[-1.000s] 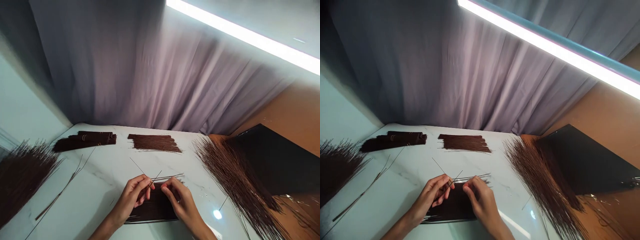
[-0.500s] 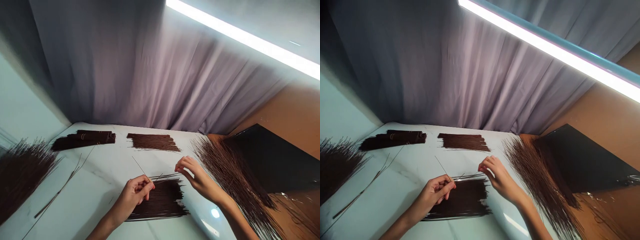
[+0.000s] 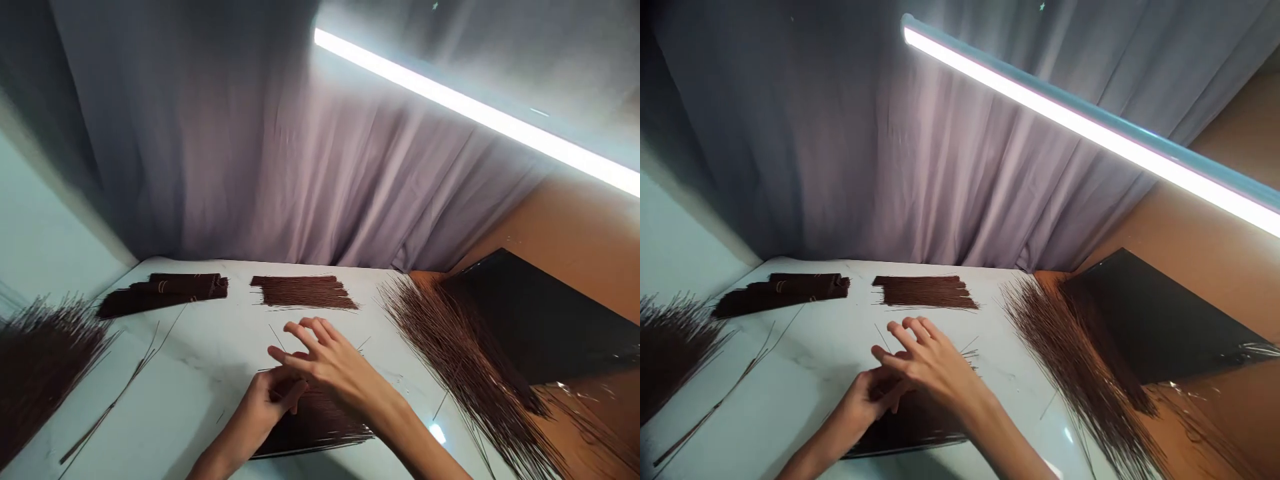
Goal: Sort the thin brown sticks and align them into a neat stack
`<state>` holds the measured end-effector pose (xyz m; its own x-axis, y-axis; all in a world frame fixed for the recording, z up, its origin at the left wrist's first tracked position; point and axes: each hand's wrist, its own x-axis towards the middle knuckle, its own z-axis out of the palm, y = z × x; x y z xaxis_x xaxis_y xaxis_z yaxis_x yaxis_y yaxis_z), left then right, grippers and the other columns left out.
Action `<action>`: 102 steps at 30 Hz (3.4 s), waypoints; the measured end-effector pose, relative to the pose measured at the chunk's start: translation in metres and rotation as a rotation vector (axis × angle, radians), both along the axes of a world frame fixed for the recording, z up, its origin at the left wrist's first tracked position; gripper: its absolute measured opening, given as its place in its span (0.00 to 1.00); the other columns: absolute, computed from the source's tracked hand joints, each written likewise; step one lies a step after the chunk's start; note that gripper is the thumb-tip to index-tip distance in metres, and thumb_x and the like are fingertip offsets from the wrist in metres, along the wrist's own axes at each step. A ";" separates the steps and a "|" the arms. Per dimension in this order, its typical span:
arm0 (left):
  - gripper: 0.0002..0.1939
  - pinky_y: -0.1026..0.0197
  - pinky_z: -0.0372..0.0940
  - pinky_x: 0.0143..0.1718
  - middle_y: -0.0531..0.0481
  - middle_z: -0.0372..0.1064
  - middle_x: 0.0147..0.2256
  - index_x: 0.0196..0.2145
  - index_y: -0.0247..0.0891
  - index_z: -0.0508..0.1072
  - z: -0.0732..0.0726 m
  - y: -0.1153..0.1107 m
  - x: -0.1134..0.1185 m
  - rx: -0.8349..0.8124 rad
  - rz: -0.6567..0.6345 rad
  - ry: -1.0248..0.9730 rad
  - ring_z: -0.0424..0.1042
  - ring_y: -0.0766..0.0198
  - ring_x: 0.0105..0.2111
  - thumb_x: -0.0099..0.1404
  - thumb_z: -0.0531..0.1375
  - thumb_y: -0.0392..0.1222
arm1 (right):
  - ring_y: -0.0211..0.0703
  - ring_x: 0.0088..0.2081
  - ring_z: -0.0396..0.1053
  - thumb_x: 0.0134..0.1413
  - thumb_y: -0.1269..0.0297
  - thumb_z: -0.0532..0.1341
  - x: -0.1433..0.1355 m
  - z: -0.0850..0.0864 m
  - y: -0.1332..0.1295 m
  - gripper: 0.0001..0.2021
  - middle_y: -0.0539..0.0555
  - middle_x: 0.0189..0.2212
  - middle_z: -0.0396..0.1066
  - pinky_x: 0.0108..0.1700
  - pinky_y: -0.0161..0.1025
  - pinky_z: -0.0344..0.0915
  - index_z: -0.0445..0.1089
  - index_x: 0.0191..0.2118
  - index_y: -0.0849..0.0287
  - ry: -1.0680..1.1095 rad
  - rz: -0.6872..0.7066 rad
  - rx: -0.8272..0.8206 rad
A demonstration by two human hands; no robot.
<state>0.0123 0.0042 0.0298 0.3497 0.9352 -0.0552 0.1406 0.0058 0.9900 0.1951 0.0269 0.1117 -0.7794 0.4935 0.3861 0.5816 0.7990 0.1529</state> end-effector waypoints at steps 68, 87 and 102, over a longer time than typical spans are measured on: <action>0.25 0.58 0.62 0.45 0.50 0.67 0.42 0.42 0.43 0.69 -0.037 0.003 -0.003 0.533 -0.101 0.668 0.67 0.57 0.44 0.63 0.47 0.15 | 0.48 0.48 0.73 0.67 0.59 0.62 0.051 -0.131 0.153 0.16 0.57 0.53 0.70 0.49 0.50 0.73 0.69 0.56 0.59 0.064 -0.460 -0.111; 0.23 0.53 0.64 0.50 0.50 0.68 0.41 0.41 0.45 0.66 -0.009 -0.001 -0.018 0.455 -0.108 0.583 0.69 0.57 0.43 0.65 0.44 0.19 | 0.44 0.37 0.68 0.71 0.71 0.46 0.095 -0.057 0.050 0.08 0.56 0.38 0.67 0.41 0.40 0.68 0.61 0.44 0.56 0.380 -0.347 -0.174; 0.14 0.55 0.63 0.58 0.49 0.66 0.47 0.51 0.50 0.65 0.000 -0.006 -0.019 0.150 -0.071 0.270 0.68 0.59 0.52 0.79 0.41 0.44 | 0.44 0.38 0.77 0.72 0.66 0.51 0.021 -0.104 -0.055 0.16 0.56 0.43 0.76 0.39 0.37 0.75 0.61 0.61 0.53 0.791 -0.516 -0.294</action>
